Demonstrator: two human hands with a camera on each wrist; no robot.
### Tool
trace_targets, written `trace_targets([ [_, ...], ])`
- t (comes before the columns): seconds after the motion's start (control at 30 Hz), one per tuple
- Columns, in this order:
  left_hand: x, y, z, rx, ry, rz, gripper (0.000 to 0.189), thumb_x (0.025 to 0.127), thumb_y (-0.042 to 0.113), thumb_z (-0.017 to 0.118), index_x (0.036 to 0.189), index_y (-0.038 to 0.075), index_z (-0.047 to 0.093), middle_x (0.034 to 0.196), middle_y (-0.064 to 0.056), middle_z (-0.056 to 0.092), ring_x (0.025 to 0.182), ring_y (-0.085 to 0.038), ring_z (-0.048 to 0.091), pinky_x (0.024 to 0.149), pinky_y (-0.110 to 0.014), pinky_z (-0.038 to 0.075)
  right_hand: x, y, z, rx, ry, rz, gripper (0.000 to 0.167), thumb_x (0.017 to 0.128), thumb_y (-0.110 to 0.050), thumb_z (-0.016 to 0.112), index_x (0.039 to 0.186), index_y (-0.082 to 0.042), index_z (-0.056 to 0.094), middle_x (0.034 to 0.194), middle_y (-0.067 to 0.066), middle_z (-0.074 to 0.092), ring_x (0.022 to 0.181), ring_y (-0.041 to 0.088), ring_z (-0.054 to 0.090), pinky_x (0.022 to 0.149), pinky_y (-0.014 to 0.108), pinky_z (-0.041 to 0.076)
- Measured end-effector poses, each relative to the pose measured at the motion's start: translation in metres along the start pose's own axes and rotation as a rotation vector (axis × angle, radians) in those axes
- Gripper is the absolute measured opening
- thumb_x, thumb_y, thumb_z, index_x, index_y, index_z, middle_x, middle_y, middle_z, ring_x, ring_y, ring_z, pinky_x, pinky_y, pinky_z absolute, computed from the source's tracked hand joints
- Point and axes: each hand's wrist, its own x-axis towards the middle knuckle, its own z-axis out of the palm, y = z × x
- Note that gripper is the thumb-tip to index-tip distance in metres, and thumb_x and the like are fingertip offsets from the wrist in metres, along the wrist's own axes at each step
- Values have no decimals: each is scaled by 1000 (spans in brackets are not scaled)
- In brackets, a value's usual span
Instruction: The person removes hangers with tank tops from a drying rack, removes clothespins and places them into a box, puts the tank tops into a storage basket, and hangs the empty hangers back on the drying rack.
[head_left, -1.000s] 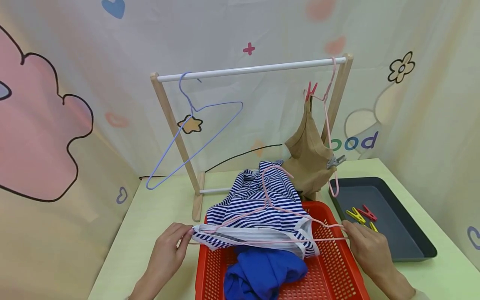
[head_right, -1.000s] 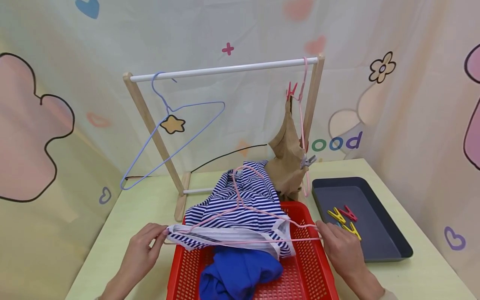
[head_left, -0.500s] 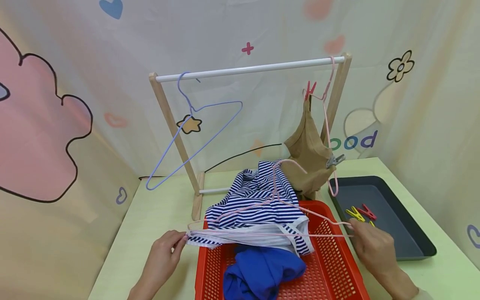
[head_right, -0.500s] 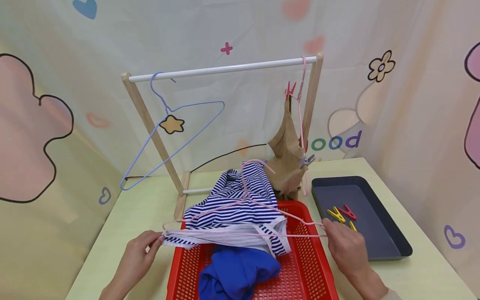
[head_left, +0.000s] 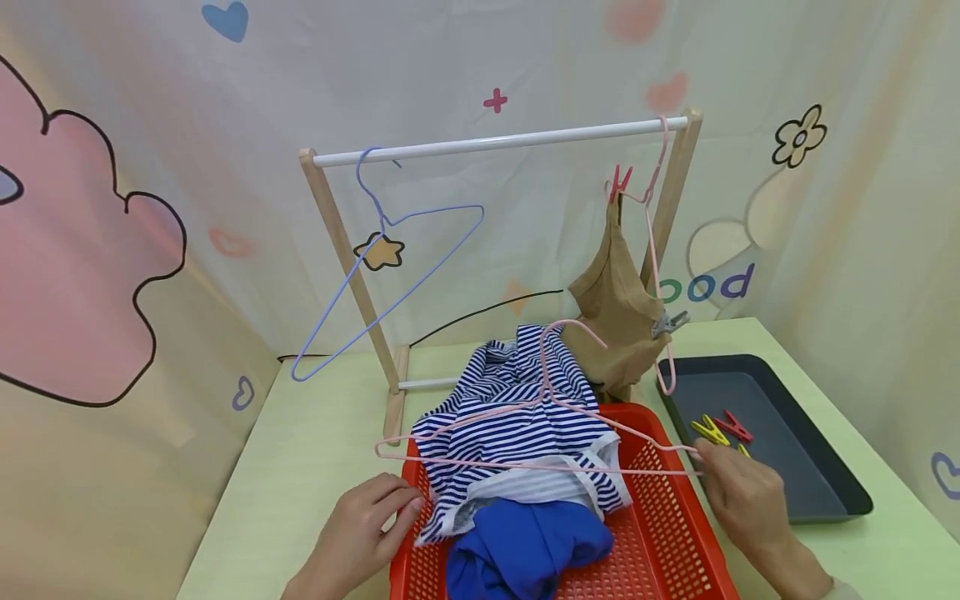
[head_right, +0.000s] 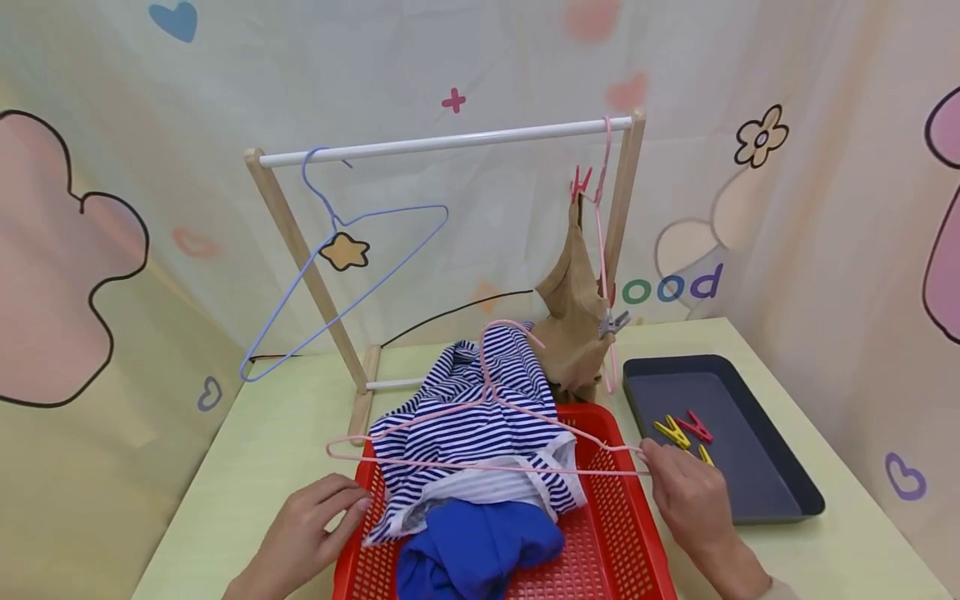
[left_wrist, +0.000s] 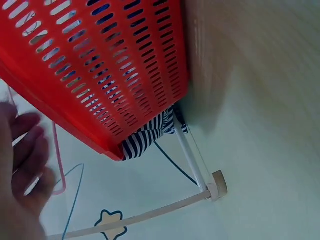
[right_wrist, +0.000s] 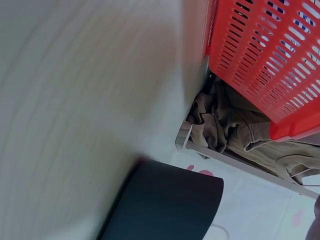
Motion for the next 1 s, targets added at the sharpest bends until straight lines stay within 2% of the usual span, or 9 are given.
trace_targets([
  [0.1,5,-1,-7,57,205,19,20,97,28,61,92,11,70,89,3,63,81,-10,58,73,-19,50,2,0,0,1,3,-11,55,107,-38,36,90,3,67,70,13,67,50,20,57,49,36,51],
  [0.2,14,-3,-11,88,271,-35,36,103,36,50,106,4,68,102,-6,64,95,-19,58,87,-22,46,3,0,1,7,14,-23,54,107,-38,37,89,3,67,67,11,66,49,17,54,48,34,51],
  [0.27,19,-5,-12,104,230,-78,40,103,37,49,118,3,65,113,-8,64,106,-22,57,94,-26,44,3,-1,1,12,6,-27,54,106,-39,37,89,2,67,67,9,65,49,16,54,48,34,51],
  [0.33,21,-7,-12,119,161,-106,38,101,34,53,125,6,62,117,-6,65,109,-21,58,94,-28,47,3,-2,1,23,-5,-28,54,106,-39,36,89,2,68,66,9,66,49,16,55,48,33,52],
  [0.4,23,-8,-10,122,103,-102,35,98,28,59,127,8,62,115,-3,67,105,-18,61,89,-32,52,2,-3,1,28,-29,-26,53,106,-40,36,90,1,68,67,8,66,50,16,56,49,33,53],
  [0.5,24,-9,-6,112,38,-67,29,95,24,64,120,10,65,104,1,67,93,-12,61,79,-29,55,2,-4,1,49,-31,-26,50,106,-38,39,91,0,68,69,8,68,51,16,58,50,35,54],
  [0.63,25,-9,-2,69,20,-12,13,90,15,70,103,12,70,87,5,55,77,-4,50,68,-13,46,2,-5,2,67,-32,-42,47,105,-38,41,91,-3,68,68,4,67,51,13,57,50,31,54],
  [0.77,24,-9,0,45,24,-22,13,83,9,76,93,14,68,80,8,47,72,0,42,64,-6,36,3,-5,2,71,-36,-62,48,105,-41,39,90,-5,67,66,1,64,52,11,56,50,27,52],
  [1.0,21,-8,-3,30,-8,-90,12,84,9,76,93,15,70,80,9,51,75,0,46,64,-12,45,5,-8,2,81,-66,-54,48,104,-43,42,93,-5,68,74,2,69,55,10,60,53,30,56],
])
